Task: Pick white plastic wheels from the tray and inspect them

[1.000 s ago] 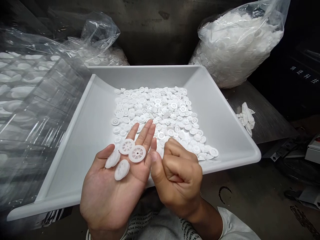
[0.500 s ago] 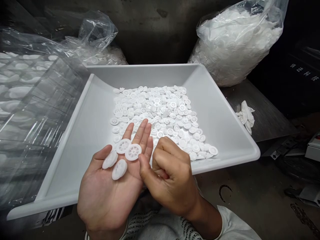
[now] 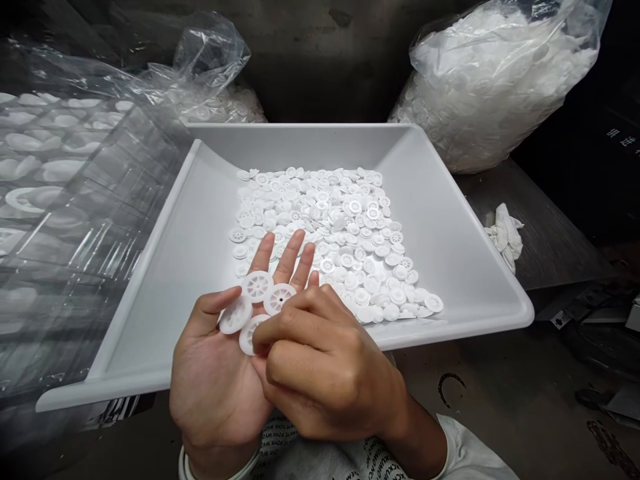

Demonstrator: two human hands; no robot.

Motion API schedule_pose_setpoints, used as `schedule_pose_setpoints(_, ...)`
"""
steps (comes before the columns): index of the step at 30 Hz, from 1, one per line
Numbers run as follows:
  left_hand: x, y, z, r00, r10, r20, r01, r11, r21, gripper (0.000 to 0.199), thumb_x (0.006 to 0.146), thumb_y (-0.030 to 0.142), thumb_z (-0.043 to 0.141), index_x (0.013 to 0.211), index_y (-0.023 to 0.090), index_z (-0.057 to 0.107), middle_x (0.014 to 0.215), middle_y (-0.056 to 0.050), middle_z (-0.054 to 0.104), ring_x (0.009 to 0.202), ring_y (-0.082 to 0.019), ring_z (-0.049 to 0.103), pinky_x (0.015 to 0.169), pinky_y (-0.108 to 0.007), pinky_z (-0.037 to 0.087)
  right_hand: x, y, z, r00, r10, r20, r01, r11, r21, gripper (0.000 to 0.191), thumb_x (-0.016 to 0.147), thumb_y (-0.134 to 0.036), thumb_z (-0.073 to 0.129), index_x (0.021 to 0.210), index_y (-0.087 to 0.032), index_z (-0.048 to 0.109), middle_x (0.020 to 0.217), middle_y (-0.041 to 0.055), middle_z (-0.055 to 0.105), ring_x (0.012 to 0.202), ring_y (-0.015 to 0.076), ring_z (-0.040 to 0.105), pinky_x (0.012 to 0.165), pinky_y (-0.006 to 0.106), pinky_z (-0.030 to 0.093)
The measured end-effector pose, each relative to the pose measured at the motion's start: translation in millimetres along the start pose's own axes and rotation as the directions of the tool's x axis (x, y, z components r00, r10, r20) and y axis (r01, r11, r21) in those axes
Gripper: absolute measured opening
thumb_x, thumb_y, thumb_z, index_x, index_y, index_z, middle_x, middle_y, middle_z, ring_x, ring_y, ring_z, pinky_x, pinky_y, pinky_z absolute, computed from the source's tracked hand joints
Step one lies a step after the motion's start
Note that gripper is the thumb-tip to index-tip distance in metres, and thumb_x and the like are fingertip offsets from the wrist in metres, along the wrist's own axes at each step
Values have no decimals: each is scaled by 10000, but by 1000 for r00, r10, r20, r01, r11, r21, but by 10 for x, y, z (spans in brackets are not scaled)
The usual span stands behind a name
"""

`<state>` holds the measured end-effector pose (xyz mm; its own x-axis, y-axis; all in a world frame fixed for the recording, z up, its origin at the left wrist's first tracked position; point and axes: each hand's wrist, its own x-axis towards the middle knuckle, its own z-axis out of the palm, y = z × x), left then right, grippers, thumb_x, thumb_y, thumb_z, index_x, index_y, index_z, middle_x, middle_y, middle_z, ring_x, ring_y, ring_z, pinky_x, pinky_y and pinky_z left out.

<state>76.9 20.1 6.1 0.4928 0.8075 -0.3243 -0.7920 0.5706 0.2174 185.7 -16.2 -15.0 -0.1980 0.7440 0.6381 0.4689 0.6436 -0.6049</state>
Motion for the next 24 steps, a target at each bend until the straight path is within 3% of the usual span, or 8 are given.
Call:
schedule_pose_setpoints(10, 16, 10, -24, 1000, -2, -12, 2, 1000, -7, 483, 921, 281, 387, 1398, 243, 454, 1386, -54, 578, 1282, -217, 515, 1167, -443, 259, 5, -2, 4, 1000, 1, -16, -1, 999, 33, 271, 780, -11, 626, 668, -191, 457, 832, 23, 655, 762, 162, 542, 681, 362, 466)
schedule_pose_setpoints(16, 24, 20, -33, 1000, -10, -13, 10, 1000, -19, 500, 916, 257, 389, 1412, 228, 446, 1374, -57, 588, 1270, -213, 524, 1067, -370, 437, -10, -5, -3, 999, 27, -33, -25, 997, 71, 290, 769, -5, 623, 665, -190, 427, 821, 20, 655, 746, 153, 539, 679, 364, 463)
schedule_pose_setpoints(21, 40, 25, -20, 1000, 2, 8, -1, 998, -62, 498, 934, 248, 360, 1426, 205, 426, 1394, -83, 568, 1284, -224, 510, 1064, -361, 439, -13, -31, 36, 984, 55, -171, -29, 988, 148, 296, 723, -3, 604, 628, -188, 394, 737, 21, 617, 672, 144, 543, 611, 347, 439)
schedule_pose_setpoints(24, 23, 27, -17, 1000, 0, 5, 0, 997, -74, 485, 936, 231, 356, 1412, 212, 447, 1409, -76, 554, 1303, -227, 491, 1099, -382, 395, 30, -66, 63, 944, 55, -326, 6, 983, 184, 308, 708, -18, 531, 571, -200, 323, 565, -28, 443, 527, 106, 400, 515, 307, 355)
